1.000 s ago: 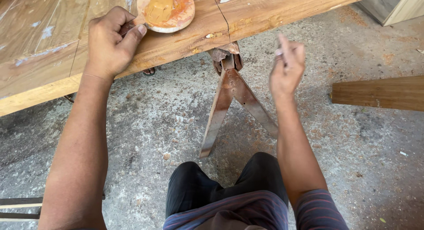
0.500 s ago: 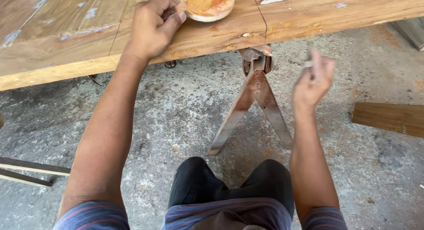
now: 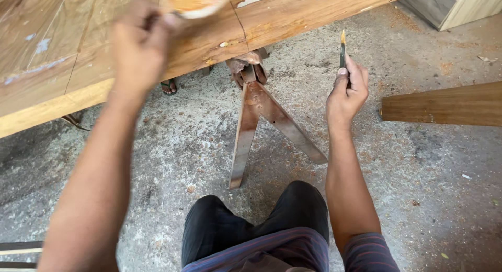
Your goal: The person holds a bowl of wood filler in one hand and uses a small spatula to press filler into holes and gaps on wooden furniture panels, moving along the panels to fill each visible hole and scraping excess filler off.
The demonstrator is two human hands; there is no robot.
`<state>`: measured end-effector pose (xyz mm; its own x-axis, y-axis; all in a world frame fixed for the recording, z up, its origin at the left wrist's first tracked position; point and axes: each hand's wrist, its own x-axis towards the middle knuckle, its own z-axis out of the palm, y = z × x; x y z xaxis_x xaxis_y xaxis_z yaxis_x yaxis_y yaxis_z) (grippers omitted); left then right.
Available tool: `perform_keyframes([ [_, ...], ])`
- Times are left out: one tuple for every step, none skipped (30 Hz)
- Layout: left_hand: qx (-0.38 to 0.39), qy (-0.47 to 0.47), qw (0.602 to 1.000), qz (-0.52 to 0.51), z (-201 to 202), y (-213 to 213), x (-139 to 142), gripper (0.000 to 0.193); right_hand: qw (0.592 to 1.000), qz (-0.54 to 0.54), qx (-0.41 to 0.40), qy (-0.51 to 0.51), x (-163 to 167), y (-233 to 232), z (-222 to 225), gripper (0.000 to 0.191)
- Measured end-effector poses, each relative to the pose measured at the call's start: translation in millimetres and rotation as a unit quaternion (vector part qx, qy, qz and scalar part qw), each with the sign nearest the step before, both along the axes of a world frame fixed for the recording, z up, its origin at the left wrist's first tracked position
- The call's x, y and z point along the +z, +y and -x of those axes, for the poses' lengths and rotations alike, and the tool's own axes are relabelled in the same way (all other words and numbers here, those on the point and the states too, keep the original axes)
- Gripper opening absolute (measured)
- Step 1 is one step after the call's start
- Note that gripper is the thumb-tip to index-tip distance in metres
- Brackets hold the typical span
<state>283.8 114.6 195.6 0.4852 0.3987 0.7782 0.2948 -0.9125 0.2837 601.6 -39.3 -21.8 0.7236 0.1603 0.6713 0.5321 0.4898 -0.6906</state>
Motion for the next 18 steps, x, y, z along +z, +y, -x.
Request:
perform_keyframes([
  [-0.046, -0.009, 0.999, -0.014, -23, -8, -1, 0.017, 1.0, -0.014, 0.015, 0.016, 1, 0, -4, 0.032],
  [-0.092, -0.019, 0.995, -0.027, -47, -17, -3, 0.014, 0.999, -0.027, 0.032, 0.031, 3, 1, -7, 0.031],
  [-0.068, -0.003, 0.997, -0.028, -72, -24, -2, 0.017, 0.998, -0.031, 0.035, 0.033, 4, 2, -9, 0.031],
  [-0.045, 0.014, 0.998, -0.028, -97, -29, 3, 0.019, 0.998, -0.034, 0.038, 0.036, 5, 2, -11, 0.031],
  [-0.054, 0.01, 0.998, -0.015, -120, -35, 7, 0.017, 0.998, -0.036, 0.041, 0.039, 7, 3, -13, 0.032],
  [-0.064, 0.005, 0.998, -0.001, -138, -41, 9, 0.017, 0.998, -0.038, 0.04, 0.036, 8, 5, -14, 0.031],
  [-0.039, -0.006, 0.999, 0.001, -151, -49, 10, 0.018, 0.998, -0.04, 0.039, 0.032, 9, 7, -16, 0.031],
  [-0.014, -0.018, 1.0, 0.002, -161, -56, 11, 0.02, 0.998, -0.041, 0.038, 0.028, 11, 11, -18, 0.031],
  [0.012, -0.029, 0.999, 0.004, -167, -62, 12, 0.022, 0.998, -0.046, 0.04, 0.031, 13, 15, -21, 0.033],
  [-0.011, -0.043, 0.999, 0.001, -166, -69, 8, 0.02, 0.997, -0.051, 0.043, 0.033, 15, 21, -23, 0.035],
  [-0.033, -0.056, 0.998, -0.003, -158, -80, -2, 0.018, 0.997, -0.057, 0.046, 0.035, 17, 28, -24, 0.037],
  [-0.055, -0.07, 0.996, -0.008, -154, -88, -9, 0.016, 0.995, -0.078, 0.049, 0.035, 20, 37, -25, 0.038],
  [-0.049, -0.068, 0.997, 0.001, -152, -92, -12, 0.016, 0.993, -0.1, 0.052, 0.035, 22, 45, -25, 0.039],
  [-0.041, -0.065, 0.997, 0.011, -148, -94, -16, 0.016, 0.991, -0.12, 0.054, 0.037, 24, 51, -22, 0.04],
  [-0.032, -0.063, 0.997, 0.023, -144, -95, -19, 0.017, 0.991, -0.123, 0.046, 0.033, 26, 55, -19, 0.041],
  [-0.023, -0.07, 0.997, 0.027, -142, -96, -21, 0.016, 0.991, -0.128, 0.04, 0.027, 26, 59, -16, 0.043],
  [-0.013, -0.079, 0.996, 0.03, -140, -95, -21, 0.016, 0.99, -0.134, 0.035, 0.02, 22, 61, -15, 0.045],
  [-0.004, -0.089, 0.996, 0.031, -137, -94, -21, 0.015, 0.992, -0.126, 0.031, 0.006, 17, 60, -15, 0.045],
])
